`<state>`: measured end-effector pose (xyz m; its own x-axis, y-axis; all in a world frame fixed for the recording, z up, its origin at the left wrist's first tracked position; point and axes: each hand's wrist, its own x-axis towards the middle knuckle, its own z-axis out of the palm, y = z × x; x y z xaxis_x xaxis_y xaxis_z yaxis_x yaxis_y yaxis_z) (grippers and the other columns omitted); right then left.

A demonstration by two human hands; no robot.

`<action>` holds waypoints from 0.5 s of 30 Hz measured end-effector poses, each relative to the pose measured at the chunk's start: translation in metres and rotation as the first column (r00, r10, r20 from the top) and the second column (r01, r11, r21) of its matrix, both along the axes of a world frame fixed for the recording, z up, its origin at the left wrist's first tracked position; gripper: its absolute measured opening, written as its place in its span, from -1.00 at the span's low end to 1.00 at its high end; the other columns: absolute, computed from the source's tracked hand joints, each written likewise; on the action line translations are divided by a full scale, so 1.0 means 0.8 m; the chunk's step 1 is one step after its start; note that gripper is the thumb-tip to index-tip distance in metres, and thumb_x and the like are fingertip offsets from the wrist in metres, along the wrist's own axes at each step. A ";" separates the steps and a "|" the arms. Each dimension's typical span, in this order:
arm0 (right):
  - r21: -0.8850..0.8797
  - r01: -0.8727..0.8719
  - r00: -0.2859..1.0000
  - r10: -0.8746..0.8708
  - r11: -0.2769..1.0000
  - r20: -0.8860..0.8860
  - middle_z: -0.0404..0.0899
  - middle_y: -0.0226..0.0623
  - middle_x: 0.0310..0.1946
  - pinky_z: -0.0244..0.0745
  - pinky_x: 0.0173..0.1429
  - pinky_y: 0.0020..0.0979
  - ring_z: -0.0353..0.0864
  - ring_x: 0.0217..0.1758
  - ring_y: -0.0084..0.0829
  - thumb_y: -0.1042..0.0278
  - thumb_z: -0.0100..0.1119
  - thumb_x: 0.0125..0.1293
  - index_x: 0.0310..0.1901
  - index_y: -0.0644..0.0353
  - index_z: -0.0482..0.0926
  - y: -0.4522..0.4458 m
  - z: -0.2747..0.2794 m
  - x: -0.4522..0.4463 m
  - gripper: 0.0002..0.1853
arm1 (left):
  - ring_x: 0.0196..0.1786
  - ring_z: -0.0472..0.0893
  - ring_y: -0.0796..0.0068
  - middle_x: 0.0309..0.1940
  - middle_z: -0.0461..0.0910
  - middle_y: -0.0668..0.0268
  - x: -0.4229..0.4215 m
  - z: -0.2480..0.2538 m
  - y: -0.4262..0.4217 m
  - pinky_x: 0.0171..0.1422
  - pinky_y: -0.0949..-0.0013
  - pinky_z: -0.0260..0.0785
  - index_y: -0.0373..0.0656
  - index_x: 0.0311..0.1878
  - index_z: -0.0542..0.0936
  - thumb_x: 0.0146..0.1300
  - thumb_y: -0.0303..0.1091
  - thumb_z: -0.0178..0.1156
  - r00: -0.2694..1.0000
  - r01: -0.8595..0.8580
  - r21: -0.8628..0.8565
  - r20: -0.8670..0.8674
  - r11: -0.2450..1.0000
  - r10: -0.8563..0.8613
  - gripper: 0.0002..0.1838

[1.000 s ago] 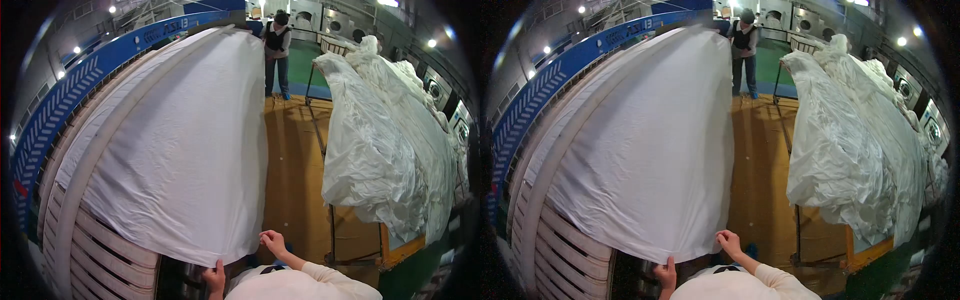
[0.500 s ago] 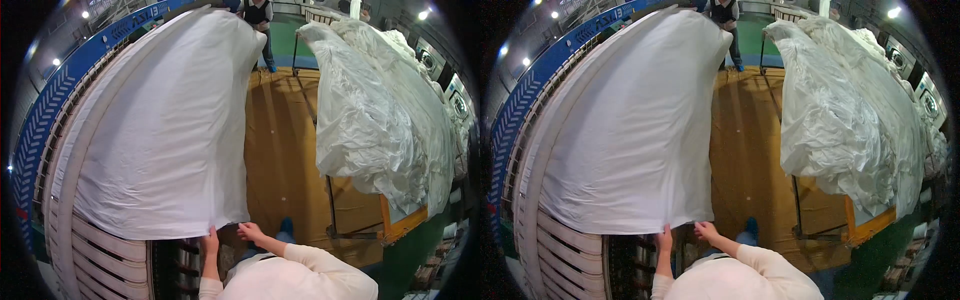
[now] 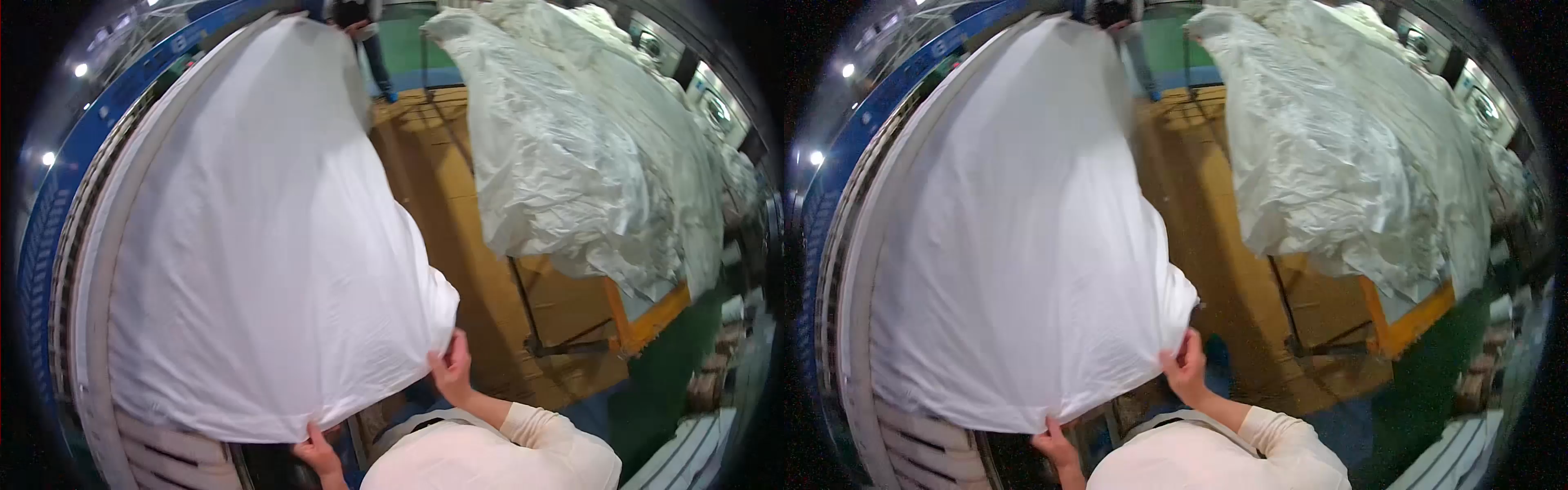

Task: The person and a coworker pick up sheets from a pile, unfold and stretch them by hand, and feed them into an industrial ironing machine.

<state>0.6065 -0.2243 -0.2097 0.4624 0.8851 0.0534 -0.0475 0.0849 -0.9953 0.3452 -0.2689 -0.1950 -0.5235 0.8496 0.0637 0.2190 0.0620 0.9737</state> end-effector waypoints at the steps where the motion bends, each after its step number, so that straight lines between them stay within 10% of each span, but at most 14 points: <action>1: -0.079 -0.054 0.986 0.066 0.995 0.156 0.51 -0.36 -0.26 0.43 -0.23 -0.55 0.49 -0.28 -0.64 0.43 0.14 0.23 0.12 0.27 0.24 -0.014 -0.018 0.000 -0.55 | -0.42 0.52 0.51 -0.36 0.62 0.17 -0.021 -0.018 0.000 -0.33 0.39 0.38 -0.61 -0.24 0.52 0.28 -0.44 0.12 0.979 -0.004 0.043 -0.203 0.999 0.012 -0.72; 5: -0.533 -0.565 0.702 0.706 0.629 0.089 0.59 -0.28 -0.60 0.49 -0.39 -0.41 0.60 -0.52 -0.49 0.18 0.17 0.22 -0.14 0.26 0.54 -0.046 -0.188 -0.001 -0.68 | -0.41 0.52 0.49 -0.38 0.62 0.12 -0.076 -0.026 0.010 -0.38 0.37 0.37 -0.55 -0.21 0.53 0.28 -0.41 0.14 0.927 -0.053 -0.167 -0.374 0.984 -0.014 -0.72; 7: -0.620 -0.437 0.691 0.685 0.651 0.231 0.63 -0.26 -0.53 0.52 -0.36 -0.42 0.62 -0.51 -0.49 0.16 0.15 0.20 -0.28 0.25 0.62 -0.056 -0.185 -0.001 -0.72 | -0.36 0.55 0.44 -0.33 0.61 0.09 -0.113 -0.048 0.016 -0.39 0.37 0.38 -0.49 -0.11 0.53 0.28 -0.39 0.14 0.883 -0.058 -0.286 -0.462 0.957 -0.085 -0.71; 8: -0.585 -0.428 0.753 0.630 0.689 0.190 0.63 -0.27 -0.52 0.53 -0.36 -0.42 0.63 -0.51 -0.50 0.18 0.15 0.21 -0.27 0.25 0.61 -0.051 -0.189 0.006 -0.73 | -0.72 0.25 0.38 -0.77 0.41 0.20 -0.081 -0.016 0.020 -0.62 0.21 0.14 -0.40 -0.64 0.46 0.17 -0.26 0.30 0.774 -0.159 -0.080 -0.629 0.984 0.074 -0.57; 11: -0.580 -0.378 0.888 0.460 0.721 -0.006 0.63 -0.29 -0.52 0.53 -0.38 -0.44 0.63 -0.51 -0.52 0.22 0.14 0.22 -0.25 0.23 0.61 -0.017 -0.190 0.041 -0.76 | -0.77 0.08 0.43 -0.92 0.25 0.26 -0.045 0.017 0.043 -0.65 0.23 0.08 -0.42 -0.76 0.43 0.18 -0.23 0.30 0.886 -0.230 0.149 -0.376 0.962 0.270 -0.48; 15: -0.502 -0.129 0.885 0.327 0.855 0.330 0.63 -0.30 -0.54 0.54 -0.32 -0.44 0.64 -0.48 -0.51 0.28 0.14 0.19 -0.26 0.20 0.61 0.045 -0.186 0.114 -0.81 | -0.68 0.27 0.44 -0.73 0.50 0.16 -0.074 0.008 0.043 -0.54 0.23 0.22 -0.47 -0.53 0.55 0.15 -0.26 0.32 0.858 -0.259 0.153 -0.418 0.954 0.299 -0.62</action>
<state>0.6977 -0.1880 -0.3584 0.2712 0.9297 -0.2492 0.3913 -0.3430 -0.8540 0.2856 -0.2345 -0.1888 -0.6405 0.6522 0.4055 0.6044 0.1023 0.7901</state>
